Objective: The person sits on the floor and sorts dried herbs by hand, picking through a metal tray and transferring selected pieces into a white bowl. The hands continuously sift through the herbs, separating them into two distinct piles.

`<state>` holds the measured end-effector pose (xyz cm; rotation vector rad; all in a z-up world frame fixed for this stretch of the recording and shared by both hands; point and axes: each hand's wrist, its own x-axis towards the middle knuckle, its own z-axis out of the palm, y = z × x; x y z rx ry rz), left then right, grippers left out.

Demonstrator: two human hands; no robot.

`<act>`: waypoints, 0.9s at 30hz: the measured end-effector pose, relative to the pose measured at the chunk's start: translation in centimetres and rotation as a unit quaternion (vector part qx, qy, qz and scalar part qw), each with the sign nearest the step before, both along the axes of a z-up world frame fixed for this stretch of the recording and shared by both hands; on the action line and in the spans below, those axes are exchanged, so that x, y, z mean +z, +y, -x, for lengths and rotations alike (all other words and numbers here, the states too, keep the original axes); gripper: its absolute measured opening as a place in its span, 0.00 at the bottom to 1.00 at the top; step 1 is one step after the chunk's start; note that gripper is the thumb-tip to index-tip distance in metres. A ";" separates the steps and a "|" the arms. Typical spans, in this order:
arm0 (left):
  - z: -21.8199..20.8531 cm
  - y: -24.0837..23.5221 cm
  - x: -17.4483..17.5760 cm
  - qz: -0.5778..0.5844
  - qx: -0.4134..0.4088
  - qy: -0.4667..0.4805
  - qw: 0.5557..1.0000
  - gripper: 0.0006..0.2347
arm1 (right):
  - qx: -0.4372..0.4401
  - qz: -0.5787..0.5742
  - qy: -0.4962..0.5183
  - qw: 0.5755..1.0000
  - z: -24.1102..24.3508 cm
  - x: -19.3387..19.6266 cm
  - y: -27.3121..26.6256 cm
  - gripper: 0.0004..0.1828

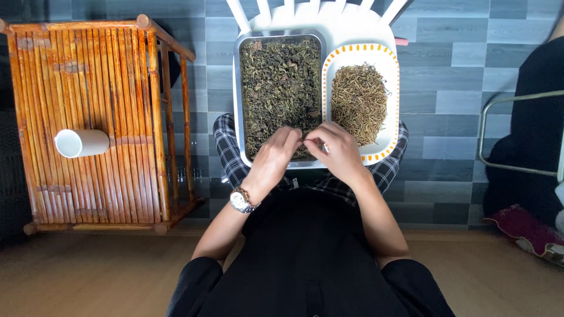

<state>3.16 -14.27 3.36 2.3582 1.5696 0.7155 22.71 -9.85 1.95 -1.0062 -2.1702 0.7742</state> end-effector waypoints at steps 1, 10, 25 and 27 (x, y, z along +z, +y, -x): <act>0.2 0.6 0.3 0.024 0.006 0.001 1.000 0.03 | -0.020 -0.008 0.000 1.000 -0.6 0.0 0.2 0.03; 2.1 9.9 -2.9 0.002 0.047 0.080 0.996 0.04 | -0.119 -0.010 -0.034 0.992 -7.3 0.8 0.6 0.04; 0.9 11.2 -3.2 -0.019 0.040 0.232 0.972 0.06 | -0.161 -0.038 -0.066 0.984 -9.1 1.2 0.9 0.05; 1.2 11.1 -3.8 -0.027 0.037 0.229 0.972 0.05 | -0.164 -0.040 -0.068 0.983 -8.9 1.3 0.9 0.04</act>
